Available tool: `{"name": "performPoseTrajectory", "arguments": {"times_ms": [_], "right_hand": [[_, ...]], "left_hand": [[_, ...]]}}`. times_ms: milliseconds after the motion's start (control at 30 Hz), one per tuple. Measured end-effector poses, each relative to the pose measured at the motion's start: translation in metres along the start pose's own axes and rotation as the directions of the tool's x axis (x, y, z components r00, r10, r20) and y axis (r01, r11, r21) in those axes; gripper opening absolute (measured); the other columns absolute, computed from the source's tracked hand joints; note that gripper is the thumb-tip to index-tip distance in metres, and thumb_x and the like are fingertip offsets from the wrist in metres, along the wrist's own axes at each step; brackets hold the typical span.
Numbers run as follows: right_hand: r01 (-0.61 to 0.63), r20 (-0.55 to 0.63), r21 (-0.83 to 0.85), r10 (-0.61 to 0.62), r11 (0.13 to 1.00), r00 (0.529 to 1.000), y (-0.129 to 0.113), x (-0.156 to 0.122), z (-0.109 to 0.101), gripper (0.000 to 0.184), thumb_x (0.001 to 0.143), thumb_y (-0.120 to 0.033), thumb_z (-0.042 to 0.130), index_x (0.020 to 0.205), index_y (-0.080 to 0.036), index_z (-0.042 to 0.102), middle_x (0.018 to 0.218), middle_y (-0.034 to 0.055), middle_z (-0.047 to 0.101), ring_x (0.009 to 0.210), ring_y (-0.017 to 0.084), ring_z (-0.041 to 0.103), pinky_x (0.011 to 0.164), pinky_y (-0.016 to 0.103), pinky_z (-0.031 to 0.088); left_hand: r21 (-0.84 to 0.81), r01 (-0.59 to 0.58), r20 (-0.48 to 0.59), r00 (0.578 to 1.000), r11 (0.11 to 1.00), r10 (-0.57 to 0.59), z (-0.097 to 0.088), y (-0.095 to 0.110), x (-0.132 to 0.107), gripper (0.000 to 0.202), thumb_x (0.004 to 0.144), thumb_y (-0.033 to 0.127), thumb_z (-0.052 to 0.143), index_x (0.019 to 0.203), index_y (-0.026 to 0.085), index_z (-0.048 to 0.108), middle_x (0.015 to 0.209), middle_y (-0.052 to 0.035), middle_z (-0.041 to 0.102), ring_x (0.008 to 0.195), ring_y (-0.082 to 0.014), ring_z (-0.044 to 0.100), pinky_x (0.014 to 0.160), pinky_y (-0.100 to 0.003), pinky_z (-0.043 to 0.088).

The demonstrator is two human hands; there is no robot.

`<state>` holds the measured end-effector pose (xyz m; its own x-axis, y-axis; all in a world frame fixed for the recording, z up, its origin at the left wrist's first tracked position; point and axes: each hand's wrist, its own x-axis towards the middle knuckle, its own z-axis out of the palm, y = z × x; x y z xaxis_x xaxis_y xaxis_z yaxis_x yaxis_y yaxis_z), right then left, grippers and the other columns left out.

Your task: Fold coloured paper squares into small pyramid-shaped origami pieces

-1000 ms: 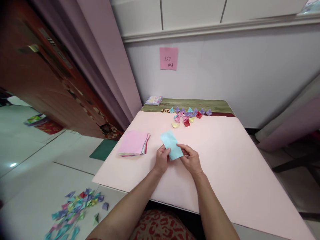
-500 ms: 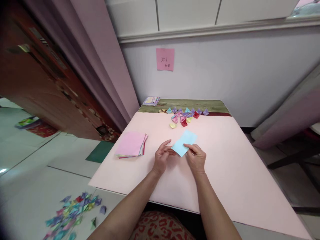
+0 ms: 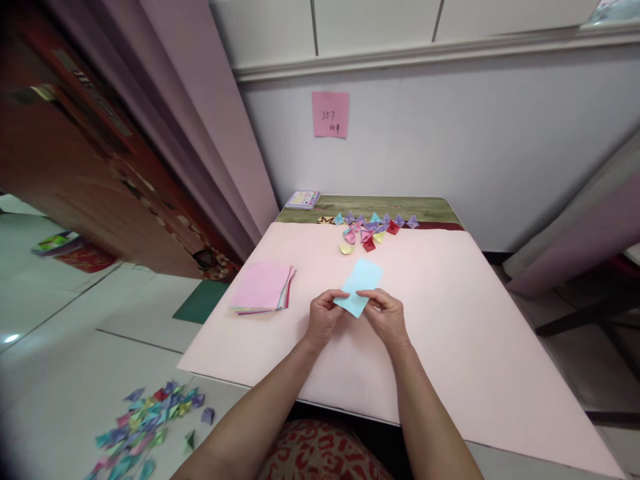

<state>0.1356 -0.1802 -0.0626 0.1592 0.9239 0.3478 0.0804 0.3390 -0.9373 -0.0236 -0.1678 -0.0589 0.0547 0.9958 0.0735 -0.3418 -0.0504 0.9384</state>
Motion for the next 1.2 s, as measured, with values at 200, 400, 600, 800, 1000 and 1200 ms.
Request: {"name": "performPoseTrajectory", "arguments": {"times_ms": [200, 400, 600, 800, 1000, 1200], "right_hand": [[-0.175, -0.025, 0.121, 0.179, 0.977, 0.984, -0.001, -0.002, 0.002, 0.016, 0.070, -0.031, 0.080, 0.081, -0.021, 0.076, 0.072, 0.0020, 0.073, 0.066, 0.018, 0.067, 0.066, 0.031, 0.056], [-0.226, -0.080, 0.135, 0.238, 0.965, 0.968, -0.008, -0.001, 0.010, 0.022, 0.070, -0.037, 0.082, 0.077, -0.017, 0.073, 0.063, 0.0023, 0.070, 0.058, 0.016, 0.064, 0.060, 0.030, 0.056], [-0.223, -0.176, 0.213, 0.261, 0.951, 0.949, -0.006, 0.001, 0.019, 0.032, 0.066, -0.039, 0.085, 0.081, -0.017, 0.067, 0.057, -0.0030, 0.062, 0.052, 0.013, 0.061, 0.055, 0.027, 0.054], [-0.183, -0.200, 0.257, 0.237, 0.949, 0.951, -0.015, 0.000, 0.027, 0.034, 0.070, -0.038, 0.082, 0.090, -0.021, 0.060, 0.050, -0.0118, 0.045, 0.049, 0.011, 0.059, 0.058, 0.028, 0.057], [-0.198, -0.160, 0.318, 0.259, 0.927, 0.953, -0.016, -0.004, 0.040, 0.037, 0.072, -0.040, 0.080, 0.094, -0.023, 0.055, 0.061, -0.0049, 0.064, 0.060, 0.016, 0.068, 0.063, 0.030, 0.058], [-0.203, -0.087, 0.237, 0.229, 0.950, 0.969, -0.016, -0.009, 0.042, 0.046, 0.076, -0.041, 0.078, 0.112, -0.023, 0.055, 0.070, -0.0020, 0.068, 0.066, 0.017, 0.069, 0.067, 0.031, 0.058]], "left_hand": [[-0.044, 0.023, 0.023, 0.999, 0.999, -0.022, 0.002, 0.003, 0.000, 0.022, 0.062, 0.022, 0.084, 0.079, 0.016, 0.072, 0.077, -0.0024, 0.071, 0.069, -0.0148, 0.066, 0.069, -0.026, 0.052], [-0.021, 0.084, -0.106, 0.991, 0.996, -0.086, 0.003, 0.003, 0.001, 0.026, 0.070, 0.037, 0.080, 0.075, 0.014, 0.069, 0.069, -0.0044, 0.072, 0.066, -0.0187, 0.071, 0.070, -0.032, 0.057], [-0.062, 0.086, -0.126, 0.988, 0.994, -0.093, 0.005, 0.002, 0.001, 0.039, 0.069, 0.036, 0.081, 0.097, 0.014, 0.066, 0.071, -0.0044, 0.073, 0.065, -0.0203, 0.072, 0.068, -0.033, 0.059], [-0.140, 0.110, -0.136, 0.982, 0.984, -0.129, 0.004, 0.007, 0.001, 0.061, 0.067, 0.034, 0.082, 0.119, 0.013, 0.059, 0.072, -0.0036, 0.072, 0.062, -0.0175, 0.070, 0.068, -0.031, 0.057], [-0.234, 0.121, -0.117, 0.982, 0.965, -0.151, 0.004, 0.006, 0.005, 0.039, 0.061, 0.027, 0.086, 0.094, 0.014, 0.068, 0.075, -0.0005, 0.070, 0.065, -0.0110, 0.064, 0.068, -0.023, 0.050], [-0.340, 0.143, -0.159, 0.965, 0.930, -0.207, -0.002, 0.002, 0.009, 0.031, 0.056, 0.026, 0.086, 0.071, 0.015, 0.062, 0.062, 0.0032, 0.063, 0.061, -0.0108, 0.060, 0.066, -0.025, 0.048]]}}
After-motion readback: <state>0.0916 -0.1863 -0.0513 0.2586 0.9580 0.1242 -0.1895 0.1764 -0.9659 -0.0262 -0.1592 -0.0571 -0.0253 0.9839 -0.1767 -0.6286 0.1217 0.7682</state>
